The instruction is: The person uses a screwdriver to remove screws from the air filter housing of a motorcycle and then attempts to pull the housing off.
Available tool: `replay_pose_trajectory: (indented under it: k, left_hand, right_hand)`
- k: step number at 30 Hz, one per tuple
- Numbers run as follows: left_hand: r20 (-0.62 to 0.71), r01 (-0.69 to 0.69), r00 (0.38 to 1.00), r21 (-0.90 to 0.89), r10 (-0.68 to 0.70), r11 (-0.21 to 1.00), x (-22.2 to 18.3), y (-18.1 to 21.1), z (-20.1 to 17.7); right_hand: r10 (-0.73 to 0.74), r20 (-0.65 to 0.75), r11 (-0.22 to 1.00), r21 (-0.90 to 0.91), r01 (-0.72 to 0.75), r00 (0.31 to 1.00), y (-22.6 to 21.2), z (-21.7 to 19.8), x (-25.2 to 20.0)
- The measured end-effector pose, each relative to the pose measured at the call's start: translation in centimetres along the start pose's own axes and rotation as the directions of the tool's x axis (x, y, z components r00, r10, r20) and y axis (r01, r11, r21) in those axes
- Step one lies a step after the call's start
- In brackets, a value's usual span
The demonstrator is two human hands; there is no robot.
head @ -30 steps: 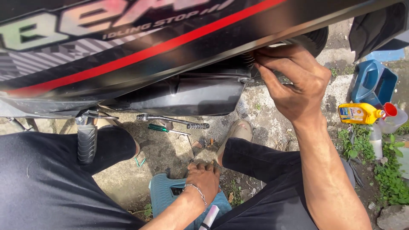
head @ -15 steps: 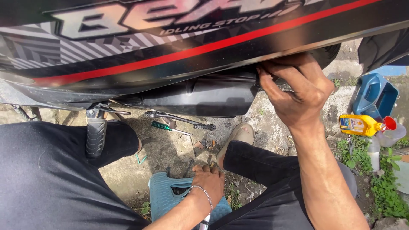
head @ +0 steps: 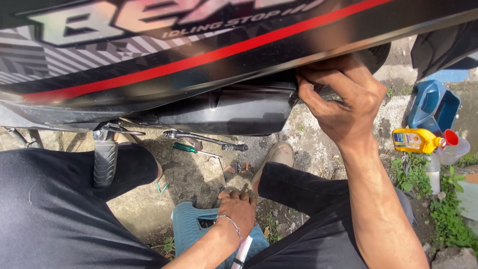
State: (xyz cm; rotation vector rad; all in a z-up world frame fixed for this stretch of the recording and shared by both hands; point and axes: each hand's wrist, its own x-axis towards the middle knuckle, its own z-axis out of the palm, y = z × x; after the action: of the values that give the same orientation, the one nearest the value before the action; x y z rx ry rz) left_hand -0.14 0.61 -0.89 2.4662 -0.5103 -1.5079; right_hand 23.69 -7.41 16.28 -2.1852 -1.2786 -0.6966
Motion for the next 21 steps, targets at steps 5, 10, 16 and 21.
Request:
replay_pose_trajectory:
  k: [5,10,16,21]
  left_hand:
    - [0.029,0.0,1.0,0.002,0.0,1.0,-0.3,-0.1,-0.2]
    - [-0.013,0.008,1.0,0.0,-0.008,1.0,0.4,-0.3,1.0]
    - [-0.021,0.007,1.0,-0.01,-0.007,1.0,0.3,-0.1,0.6]
    - [0.031,-0.009,0.999,-0.024,0.009,1.0,-0.1,0.1,-0.1]
  right_hand:
    - [0.017,0.001,1.0,0.024,-0.017,1.0,-0.5,0.8,0.5]
    - [-0.006,-0.045,0.999,0.033,0.008,0.999,-1.1,1.8,1.0]
    - [-0.004,-0.015,1.0,-0.005,0.004,1.0,-0.2,0.3,-0.7]
    - [0.006,-0.046,1.0,-0.015,-0.007,0.999,-0.9,0.6,-0.1]
